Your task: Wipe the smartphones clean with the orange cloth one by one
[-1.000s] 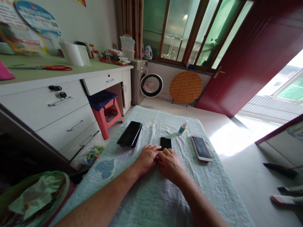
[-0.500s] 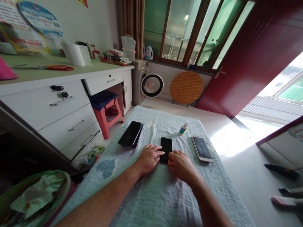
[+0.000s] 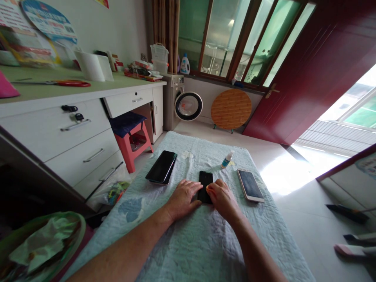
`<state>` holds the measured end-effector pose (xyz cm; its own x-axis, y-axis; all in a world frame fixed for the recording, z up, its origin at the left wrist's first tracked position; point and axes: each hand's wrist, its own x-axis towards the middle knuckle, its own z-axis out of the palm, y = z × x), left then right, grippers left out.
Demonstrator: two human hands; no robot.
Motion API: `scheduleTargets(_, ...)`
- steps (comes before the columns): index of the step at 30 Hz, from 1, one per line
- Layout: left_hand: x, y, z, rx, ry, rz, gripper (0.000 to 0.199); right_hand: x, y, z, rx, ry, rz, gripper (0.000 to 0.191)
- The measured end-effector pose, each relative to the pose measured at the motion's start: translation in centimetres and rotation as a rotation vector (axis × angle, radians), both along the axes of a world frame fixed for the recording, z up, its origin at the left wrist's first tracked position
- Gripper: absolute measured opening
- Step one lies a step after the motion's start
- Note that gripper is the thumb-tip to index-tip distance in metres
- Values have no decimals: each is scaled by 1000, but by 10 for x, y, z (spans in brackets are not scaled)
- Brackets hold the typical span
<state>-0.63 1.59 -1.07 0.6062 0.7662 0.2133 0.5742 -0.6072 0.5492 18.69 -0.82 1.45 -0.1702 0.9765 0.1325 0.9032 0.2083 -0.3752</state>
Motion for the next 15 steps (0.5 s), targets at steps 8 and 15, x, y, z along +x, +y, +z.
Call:
scheduleTargets(8, 0, 1, -6, -32, -45, 21, 70, -16, -2, -3, 39, 37, 131, 22)
scheduleTargets(15, 0, 3, -7, -24, -43, 15, 65, -14, -6, 0, -57, 127, 281, 20)
